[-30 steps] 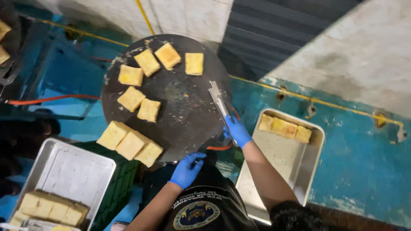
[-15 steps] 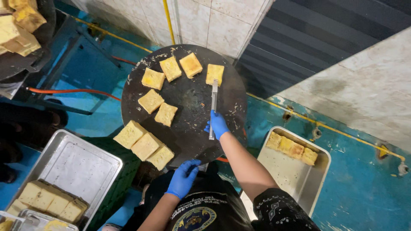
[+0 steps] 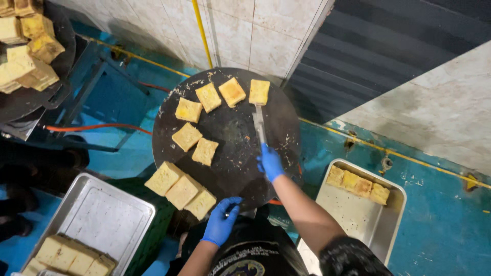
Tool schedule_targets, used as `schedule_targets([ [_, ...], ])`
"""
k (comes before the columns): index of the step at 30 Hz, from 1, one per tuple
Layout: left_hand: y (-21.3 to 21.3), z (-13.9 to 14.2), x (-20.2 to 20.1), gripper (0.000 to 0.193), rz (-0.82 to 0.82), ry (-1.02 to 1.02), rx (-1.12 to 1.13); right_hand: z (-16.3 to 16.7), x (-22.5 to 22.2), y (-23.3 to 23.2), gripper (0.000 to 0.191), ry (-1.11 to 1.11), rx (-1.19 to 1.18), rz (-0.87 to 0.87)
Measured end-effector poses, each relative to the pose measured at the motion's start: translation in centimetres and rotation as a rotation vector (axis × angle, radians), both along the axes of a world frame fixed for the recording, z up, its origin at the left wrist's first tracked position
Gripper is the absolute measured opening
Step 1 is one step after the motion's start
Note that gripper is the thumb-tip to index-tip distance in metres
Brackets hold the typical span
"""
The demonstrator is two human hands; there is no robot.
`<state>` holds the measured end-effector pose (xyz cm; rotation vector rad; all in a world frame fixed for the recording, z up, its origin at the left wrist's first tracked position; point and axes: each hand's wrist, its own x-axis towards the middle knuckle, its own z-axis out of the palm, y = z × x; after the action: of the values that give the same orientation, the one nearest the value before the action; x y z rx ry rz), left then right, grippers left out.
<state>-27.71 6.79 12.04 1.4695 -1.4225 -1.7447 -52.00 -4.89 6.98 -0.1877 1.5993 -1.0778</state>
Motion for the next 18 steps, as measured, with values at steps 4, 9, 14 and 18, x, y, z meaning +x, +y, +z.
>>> schedule_targets([
  [4,-5.4,1.1,-1.7,0.030,-0.119,0.017,-0.117,0.9,-7.3,0.6,0.047,0.280,0.063,0.151],
  [9,-17.7,0.1,-9.7,0.045,-0.265,-0.055,-0.266,1.8,-16.6,-5.0,0.048,0.580,0.119,0.421],
  [14,-29.4,-0.8,-17.9,0.087,-0.240,-0.309,-0.379,2.9,-20.3,-10.2,0.047,0.777,0.150,0.707],
  [18,-32.4,-2.8,-20.5,0.091,-0.186,-0.324,-0.208,3.1,-22.0,-13.2,0.046,0.823,0.095,0.849],
])
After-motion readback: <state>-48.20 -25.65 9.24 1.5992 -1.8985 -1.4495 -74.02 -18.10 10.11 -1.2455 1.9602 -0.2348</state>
